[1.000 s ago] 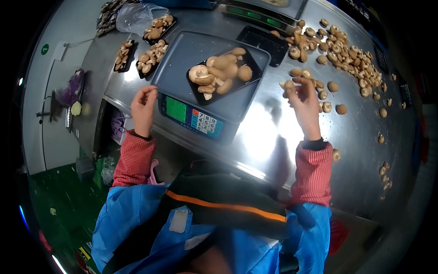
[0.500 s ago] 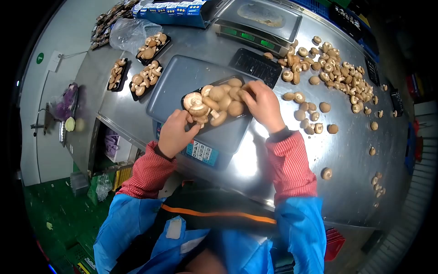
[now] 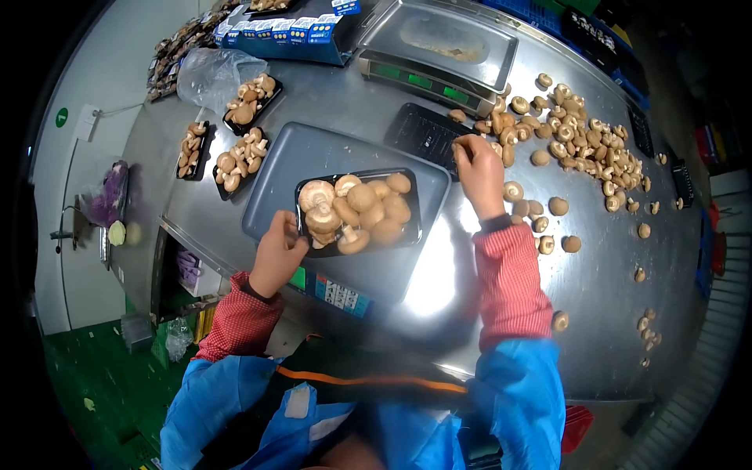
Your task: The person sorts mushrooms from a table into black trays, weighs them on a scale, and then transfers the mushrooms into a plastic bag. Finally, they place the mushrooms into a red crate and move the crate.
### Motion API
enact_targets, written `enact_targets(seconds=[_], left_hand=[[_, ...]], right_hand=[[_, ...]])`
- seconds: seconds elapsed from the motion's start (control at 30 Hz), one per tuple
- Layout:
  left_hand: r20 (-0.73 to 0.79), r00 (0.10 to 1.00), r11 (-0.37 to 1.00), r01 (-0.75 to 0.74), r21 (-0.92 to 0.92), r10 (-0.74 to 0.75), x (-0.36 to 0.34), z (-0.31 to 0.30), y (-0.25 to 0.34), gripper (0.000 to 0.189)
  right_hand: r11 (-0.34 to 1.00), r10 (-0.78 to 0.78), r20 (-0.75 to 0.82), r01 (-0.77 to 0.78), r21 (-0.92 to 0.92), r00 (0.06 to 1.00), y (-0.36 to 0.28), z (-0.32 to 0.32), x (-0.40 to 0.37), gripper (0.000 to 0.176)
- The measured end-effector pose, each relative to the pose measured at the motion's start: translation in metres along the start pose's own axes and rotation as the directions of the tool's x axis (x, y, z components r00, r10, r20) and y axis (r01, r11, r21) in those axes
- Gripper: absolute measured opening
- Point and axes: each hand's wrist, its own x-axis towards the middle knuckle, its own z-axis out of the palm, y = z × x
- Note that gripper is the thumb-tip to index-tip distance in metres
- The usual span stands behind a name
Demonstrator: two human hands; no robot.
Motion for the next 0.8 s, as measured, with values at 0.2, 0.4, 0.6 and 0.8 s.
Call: enact_targets(seconds=[0.2,0.4,0.6,0.8], left_hand=[[0.314,0.943,0.802,0.269,-0.533,-0.107,0.014,-0.006,-0.008,0.045],[0.382,0.919,0.654,0.350,-0.670,-0.101,0.026,-0.018,-0.002,0.045],[0.310,0.949,0.604,0.278,-0.747,-0.054,0.070,-0.026,0.017,0.041],[0.220,0.973,0.558,0.145,-0.817,0.070,0.165,-0.015,0.059,0.039]], right_hand=[[0.995,-0.047,0.451,0.081,-0.058,0.891,0.075,0.051,0.017,0.024],[0.991,-0.013,0.612,0.090,-0.095,0.790,0.074,0.050,0.030,0.022],[0.982,-0.064,0.650,0.165,-0.096,0.757,0.076,0.051,0.034,0.019],[0.969,-0.183,0.607,0.245,-0.019,0.773,0.069,0.044,0.031,0.016]])
